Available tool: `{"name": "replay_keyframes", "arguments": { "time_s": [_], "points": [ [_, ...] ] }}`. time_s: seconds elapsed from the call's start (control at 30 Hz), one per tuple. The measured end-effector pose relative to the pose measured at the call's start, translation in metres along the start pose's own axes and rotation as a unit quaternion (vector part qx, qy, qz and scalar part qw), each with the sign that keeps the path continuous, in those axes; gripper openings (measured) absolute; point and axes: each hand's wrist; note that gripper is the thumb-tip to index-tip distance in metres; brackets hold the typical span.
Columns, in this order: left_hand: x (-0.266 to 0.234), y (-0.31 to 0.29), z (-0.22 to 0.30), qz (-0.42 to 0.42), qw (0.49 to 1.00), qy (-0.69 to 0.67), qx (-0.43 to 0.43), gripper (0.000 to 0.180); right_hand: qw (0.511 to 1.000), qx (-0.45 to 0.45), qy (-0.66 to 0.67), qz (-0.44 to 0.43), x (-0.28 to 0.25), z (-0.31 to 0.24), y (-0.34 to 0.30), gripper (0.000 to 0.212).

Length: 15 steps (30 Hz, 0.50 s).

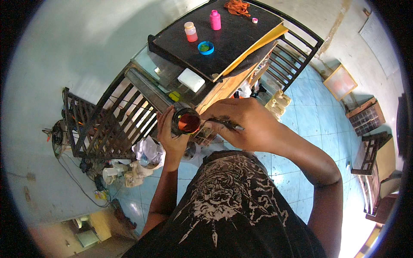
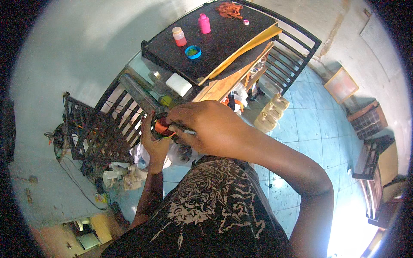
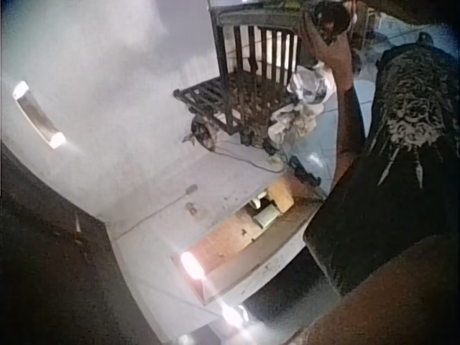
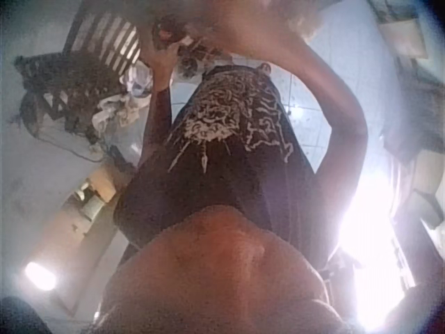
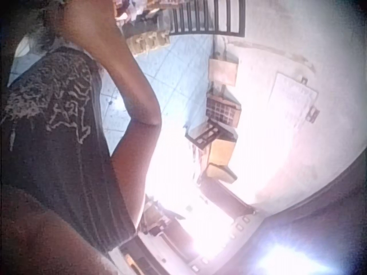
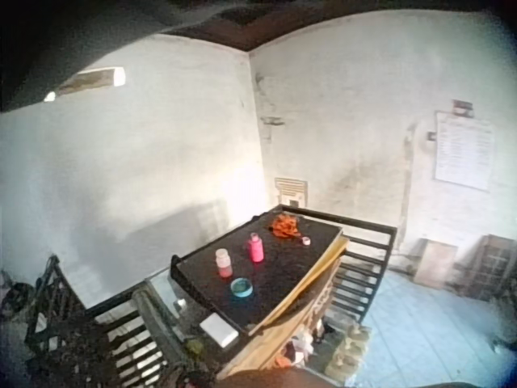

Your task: The person mixes paint in a small container using a spatula and then wipes the tool with a cloth.

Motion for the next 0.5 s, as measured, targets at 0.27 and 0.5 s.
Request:
{"name": "replay_keyframes", "arguments": {
  "time_s": [0.27,0.5],
  "points": [
    [0.001,0.002,0.004,0.008,1.000,0.013,-0.013,0.067,0.999,-0.001,0.047,0.027,-0.003,0.015,-0.005,0.018],
    [-0.003,0.000,0.006,0.017,0.999,0.040,-0.014,0.064,0.996,0.010,0.067,0.060,-0.002,0.015,-0.014,0.016]
  ]
}}
Point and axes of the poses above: each hand's wrist, its own y-axis towards the middle knuckle, its own x-axis out of the palm, z = x × y, and after that the axes turned 6 degrees about -z, right-handed
